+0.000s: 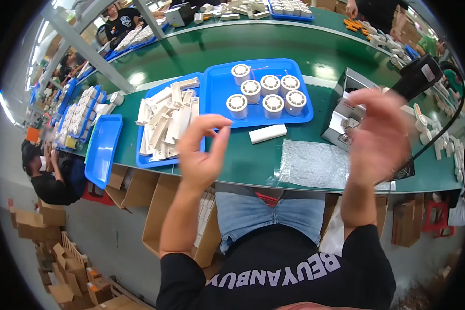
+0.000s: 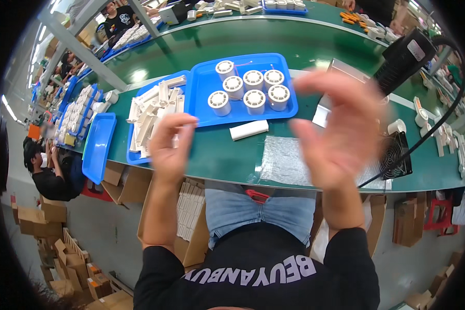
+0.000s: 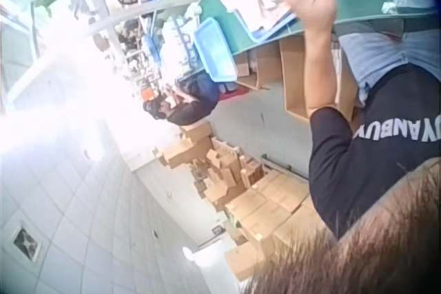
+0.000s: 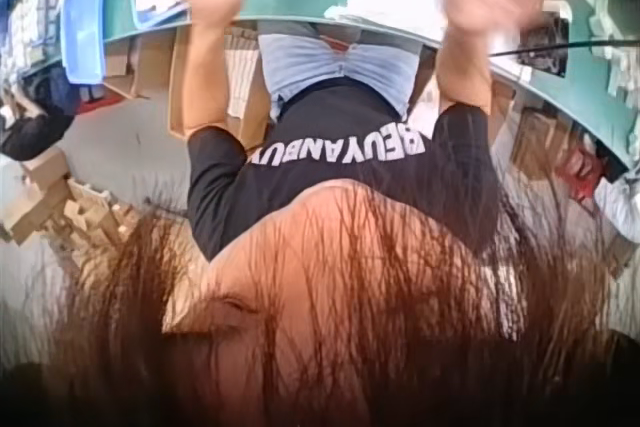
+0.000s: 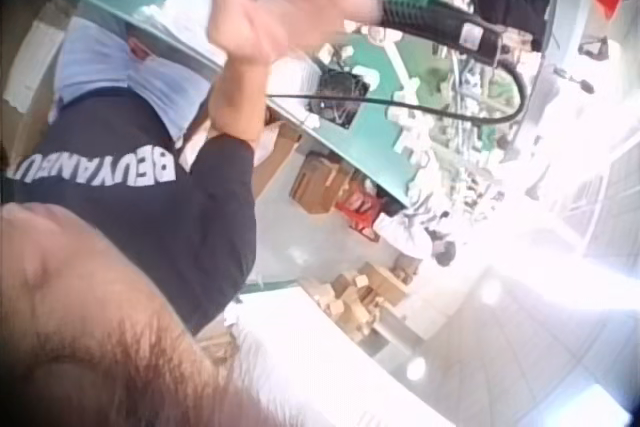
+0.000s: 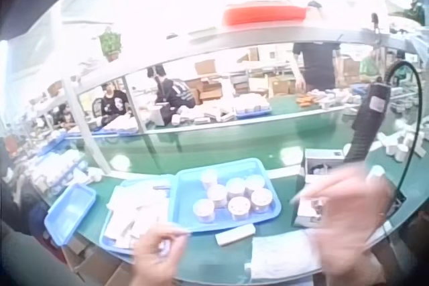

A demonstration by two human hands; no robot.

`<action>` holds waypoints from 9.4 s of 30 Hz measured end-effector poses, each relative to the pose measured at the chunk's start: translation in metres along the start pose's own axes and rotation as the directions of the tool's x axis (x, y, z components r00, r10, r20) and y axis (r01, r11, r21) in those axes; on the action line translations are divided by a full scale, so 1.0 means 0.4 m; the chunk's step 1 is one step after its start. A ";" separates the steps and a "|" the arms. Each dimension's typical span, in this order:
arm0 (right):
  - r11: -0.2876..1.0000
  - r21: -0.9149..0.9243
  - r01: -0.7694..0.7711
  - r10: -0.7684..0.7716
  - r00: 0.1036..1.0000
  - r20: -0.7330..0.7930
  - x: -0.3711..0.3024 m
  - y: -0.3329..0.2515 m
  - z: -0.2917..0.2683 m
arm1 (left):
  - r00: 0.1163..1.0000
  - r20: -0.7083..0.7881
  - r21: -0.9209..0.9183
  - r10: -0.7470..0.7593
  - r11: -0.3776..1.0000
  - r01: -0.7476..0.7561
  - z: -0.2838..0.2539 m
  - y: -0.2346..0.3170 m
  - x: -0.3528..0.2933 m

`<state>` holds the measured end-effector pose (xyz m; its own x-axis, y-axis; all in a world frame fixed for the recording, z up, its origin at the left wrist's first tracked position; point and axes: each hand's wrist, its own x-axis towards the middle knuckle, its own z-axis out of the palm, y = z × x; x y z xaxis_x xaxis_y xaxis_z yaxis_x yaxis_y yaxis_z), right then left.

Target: Assembling plastic housings for electronic sensors using an electric screwdriver at a factory workstation.

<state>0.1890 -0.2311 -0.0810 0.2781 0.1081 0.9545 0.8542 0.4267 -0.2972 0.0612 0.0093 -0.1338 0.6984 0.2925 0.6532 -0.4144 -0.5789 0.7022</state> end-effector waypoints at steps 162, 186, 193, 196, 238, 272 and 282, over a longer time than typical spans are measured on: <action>0.900 -0.425 -0.098 -0.026 0.961 -0.276 0.119 0.083 -0.232 | 0.984 0.076 -0.470 -0.160 0.865 0.176 0.500 -0.079 -0.212; 0.960 0.092 -0.263 0.275 0.949 -0.152 0.023 -0.017 -0.187 | 0.984 0.025 -0.384 -0.176 0.907 0.172 0.493 -0.076 -0.204; 0.952 0.119 -0.281 0.297 0.945 -0.138 -0.008 0.007 -0.197 | 0.982 0.031 -0.394 -0.186 0.901 0.182 0.493 -0.074 -0.200; 0.948 0.129 -0.289 0.306 0.943 -0.133 -0.024 0.015 -0.202 | 0.980 0.019 -0.406 -0.197 0.895 0.187 0.492 -0.075 -0.199; 0.807 0.484 -0.340 0.398 0.917 -0.018 0.043 -0.020 -0.231 | 0.967 0.060 -0.454 -0.247 0.856 0.247 0.495 -0.073 -0.205; 0.881 -0.215 -0.421 0.305 0.854 -0.423 0.004 -0.003 -0.134 | 0.967 0.052 -0.431 -0.250 0.868 0.248 0.494 -0.078 -0.203; 0.927 -0.135 -0.350 0.286 0.892 -0.350 0.000 0.006 -0.170 | 0.958 0.029 -0.386 -0.286 0.881 0.274 0.511 -0.066 -0.191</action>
<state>0.2209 -0.2912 -0.0836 0.6459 -0.0954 0.7574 0.7538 0.2362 -0.6131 0.1379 -0.1534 -0.2601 0.8044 0.4232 0.4169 -0.3985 -0.1362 0.9070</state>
